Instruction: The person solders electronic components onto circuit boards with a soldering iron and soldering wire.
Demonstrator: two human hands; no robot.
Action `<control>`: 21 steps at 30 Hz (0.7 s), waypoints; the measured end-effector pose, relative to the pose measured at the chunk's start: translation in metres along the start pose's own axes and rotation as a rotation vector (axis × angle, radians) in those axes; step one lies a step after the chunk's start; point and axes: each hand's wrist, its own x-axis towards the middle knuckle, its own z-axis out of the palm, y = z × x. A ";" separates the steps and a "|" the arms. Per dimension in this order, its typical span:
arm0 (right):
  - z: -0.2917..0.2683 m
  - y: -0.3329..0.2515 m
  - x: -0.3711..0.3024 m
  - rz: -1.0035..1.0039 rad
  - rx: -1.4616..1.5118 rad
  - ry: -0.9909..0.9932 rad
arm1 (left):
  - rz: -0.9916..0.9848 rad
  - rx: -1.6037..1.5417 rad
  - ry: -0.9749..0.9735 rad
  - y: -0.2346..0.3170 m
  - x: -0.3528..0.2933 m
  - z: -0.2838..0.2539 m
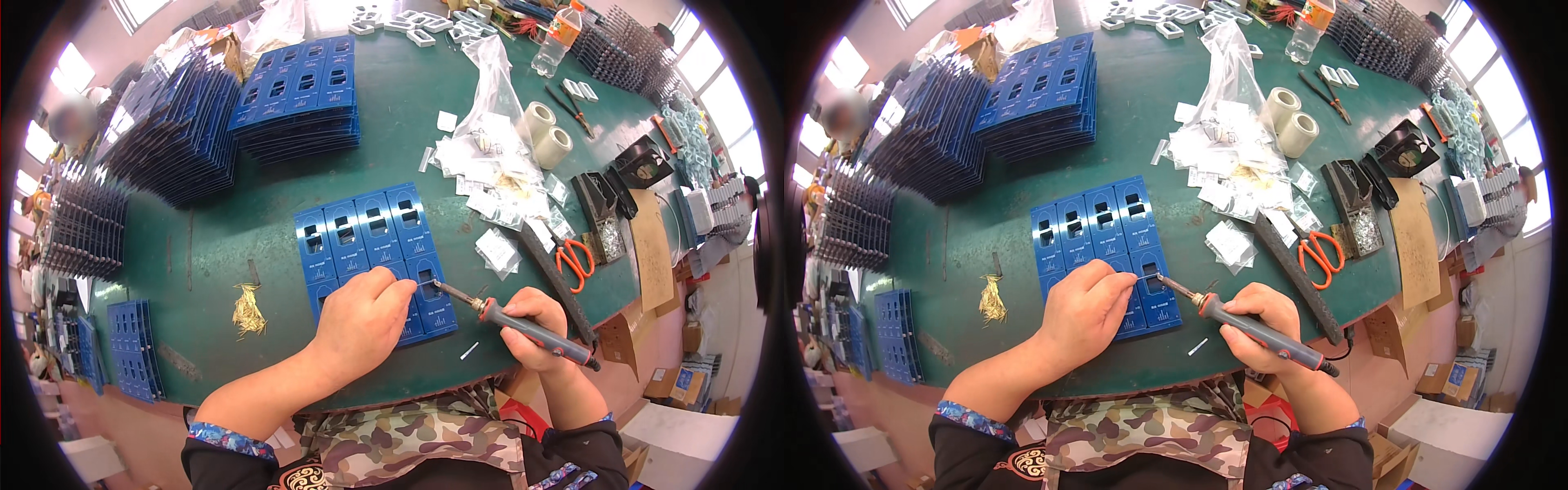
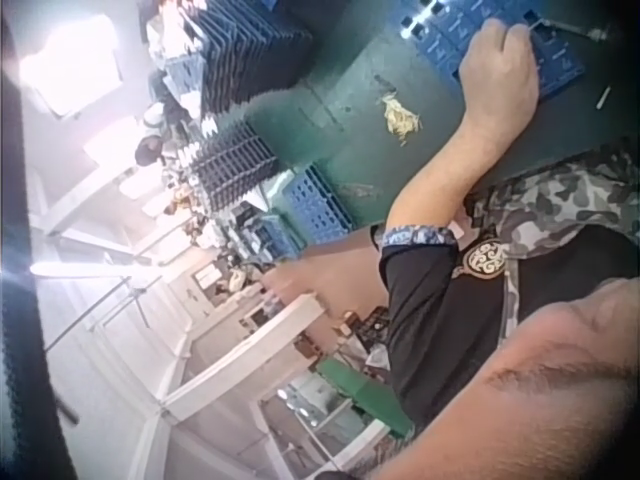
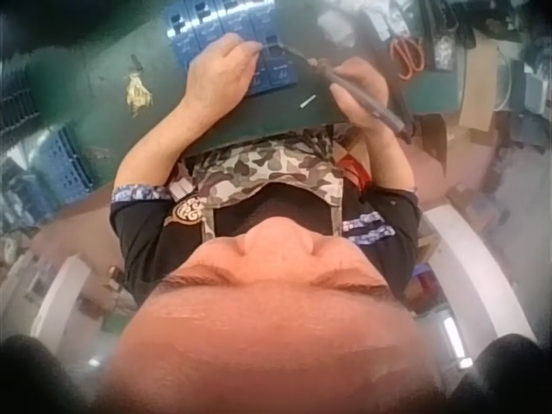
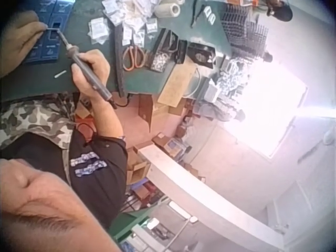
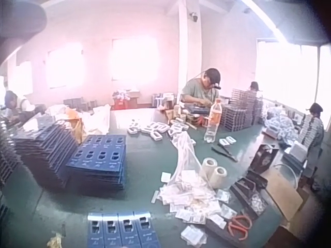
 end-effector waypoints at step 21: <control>0.027 -0.004 0.009 0.261 0.291 0.006 | -0.052 0.012 0.039 -0.013 -0.019 -0.022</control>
